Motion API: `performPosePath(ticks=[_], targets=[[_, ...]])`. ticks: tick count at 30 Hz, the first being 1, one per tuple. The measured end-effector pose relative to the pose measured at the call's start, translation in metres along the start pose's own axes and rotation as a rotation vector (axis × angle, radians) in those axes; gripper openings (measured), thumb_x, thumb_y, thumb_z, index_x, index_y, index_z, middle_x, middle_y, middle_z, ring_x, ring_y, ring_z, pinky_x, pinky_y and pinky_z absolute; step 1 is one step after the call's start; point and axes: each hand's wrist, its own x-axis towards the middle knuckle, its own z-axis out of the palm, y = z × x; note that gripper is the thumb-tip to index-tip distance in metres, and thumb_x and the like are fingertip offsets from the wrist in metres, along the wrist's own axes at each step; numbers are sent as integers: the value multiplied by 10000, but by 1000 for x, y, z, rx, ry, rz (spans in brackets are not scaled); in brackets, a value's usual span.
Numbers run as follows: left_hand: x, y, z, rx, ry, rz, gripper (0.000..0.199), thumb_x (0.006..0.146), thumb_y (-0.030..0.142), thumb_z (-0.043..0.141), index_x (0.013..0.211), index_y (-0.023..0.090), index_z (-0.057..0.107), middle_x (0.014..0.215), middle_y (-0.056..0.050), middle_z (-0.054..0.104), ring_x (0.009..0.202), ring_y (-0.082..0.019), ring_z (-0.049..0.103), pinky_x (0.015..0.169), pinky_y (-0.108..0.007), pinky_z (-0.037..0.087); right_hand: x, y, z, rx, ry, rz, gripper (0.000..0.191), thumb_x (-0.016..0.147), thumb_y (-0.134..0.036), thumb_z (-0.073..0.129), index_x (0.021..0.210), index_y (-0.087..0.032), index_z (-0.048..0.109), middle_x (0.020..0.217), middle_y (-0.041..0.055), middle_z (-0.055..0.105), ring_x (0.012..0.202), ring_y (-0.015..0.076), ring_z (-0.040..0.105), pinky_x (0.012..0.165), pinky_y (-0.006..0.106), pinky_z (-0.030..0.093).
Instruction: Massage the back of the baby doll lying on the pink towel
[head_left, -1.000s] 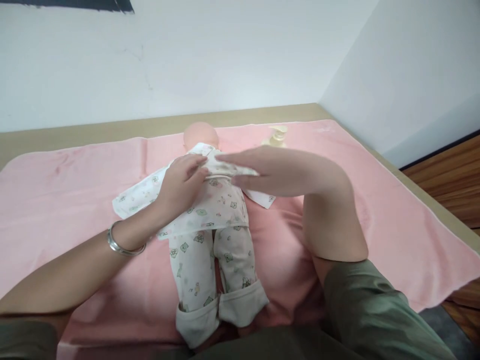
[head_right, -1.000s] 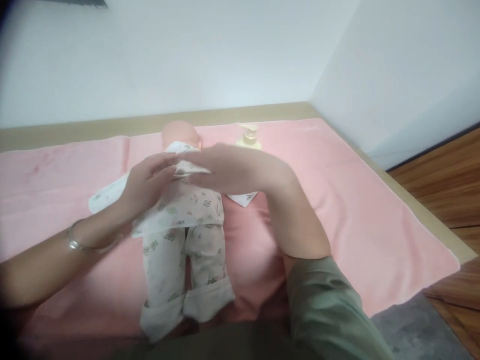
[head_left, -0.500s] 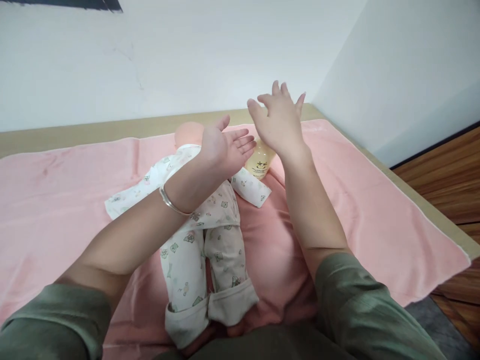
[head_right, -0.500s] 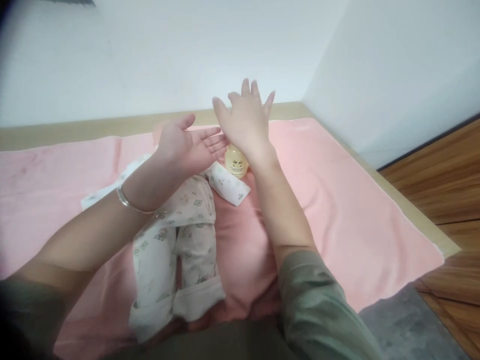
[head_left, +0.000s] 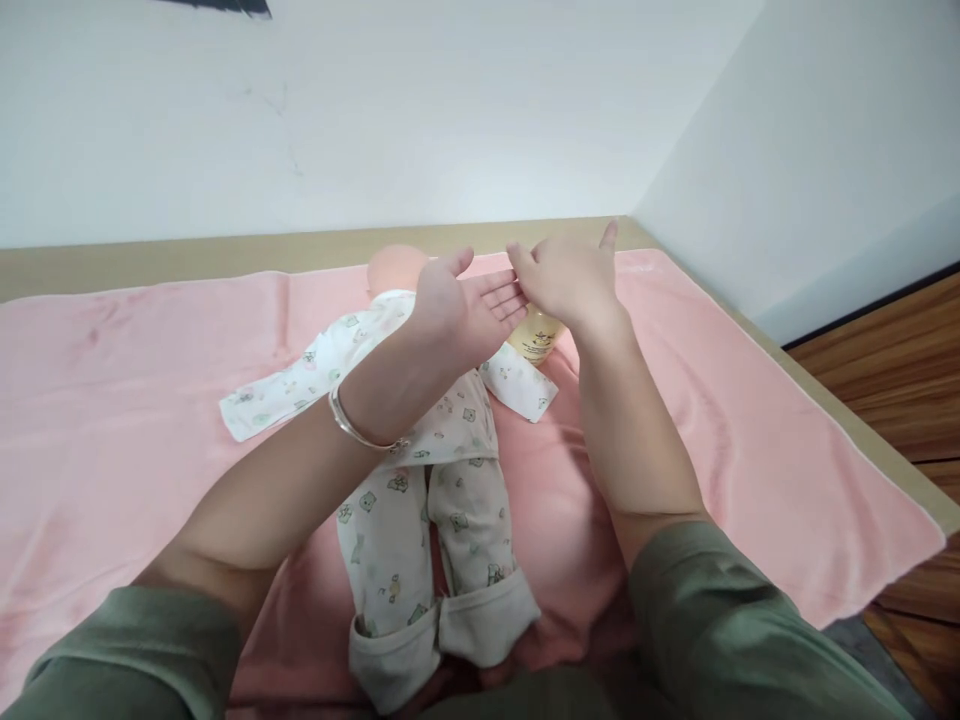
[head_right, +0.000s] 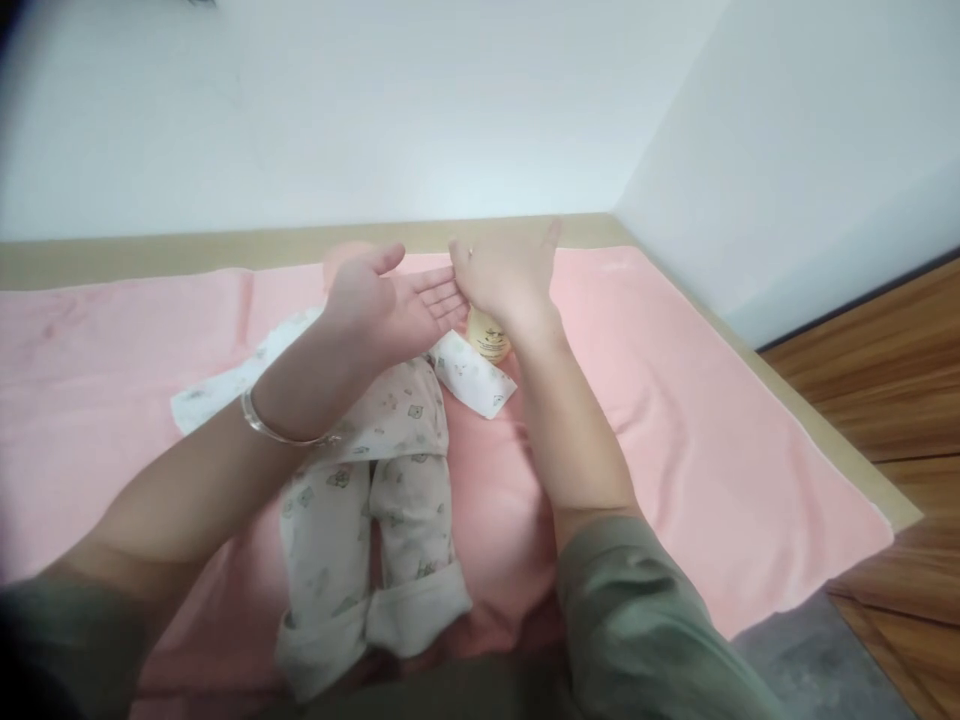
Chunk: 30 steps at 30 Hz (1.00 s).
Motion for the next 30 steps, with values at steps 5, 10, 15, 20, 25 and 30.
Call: performPosePath(ticks=[5, 10, 15, 20, 25, 30], targets=[[-38, 15, -24, 69, 10, 14, 717, 1058, 389, 460, 1695, 79, 348, 1642, -242, 520, 1595, -296, 467, 1311, -375, 449, 4, -1, -6, 29, -89, 51, 573, 1066, -493, 300, 750, -172, 654, 881, 129, 749, 1172, 378, 712, 1321, 796, 36], [-66, 43, -36, 55, 5, 91, 653, 1102, 372, 378, 1675, 61, 366, 1584, -232, 586, 1534, -309, 548, 1296, -414, 473, 9, -6, -8, 3, -131, 120, 544, 1055, -501, 341, 743, -175, 645, 850, 134, 722, 1185, 398, 700, 1301, 815, 50], [-84, 60, -37, 32, -61, 191, 635, 1116, 368, 351, 1708, 140, 309, 1623, -166, 567, 1516, -311, 564, 1271, -467, 494, 4, -4, -10, -17, -148, 106, 509, 1053, -486, 346, 718, -200, 600, 716, 69, 645, 1033, 333, 728, 1329, 796, 11], [-101, 45, -28, 162, 21, 215, 577, 1120, 331, 297, 1600, 68, 476, 1544, -155, 645, 1545, -259, 532, 1358, -423, 343, -4, 0, -14, -69, -95, 63, 470, 1053, -526, 383, 1033, -183, 704, 1294, 181, 723, 1447, 439, 544, 1269, 873, -47], [-105, 24, -21, 122, 10, 142, 521, 1094, 313, 402, 1596, 216, 508, 1640, -91, 568, 1656, -299, 339, 1386, -510, 295, -36, -37, -26, 15, -29, -174, 608, 1087, -570, 297, 1528, -234, 549, 1797, 123, 292, 1713, 445, 131, 1298, 849, -73], [-120, 20, -22, 127, -193, 178, 569, 1154, 386, 230, 1502, 142, 608, 1574, -67, 631, 1650, -355, 307, 1324, -554, 393, -83, -88, -20, 213, -53, -370, 710, 1110, -525, 124, 1741, -210, 207, 1851, 28, 63, 1752, 297, 7, 1409, 680, -87]])
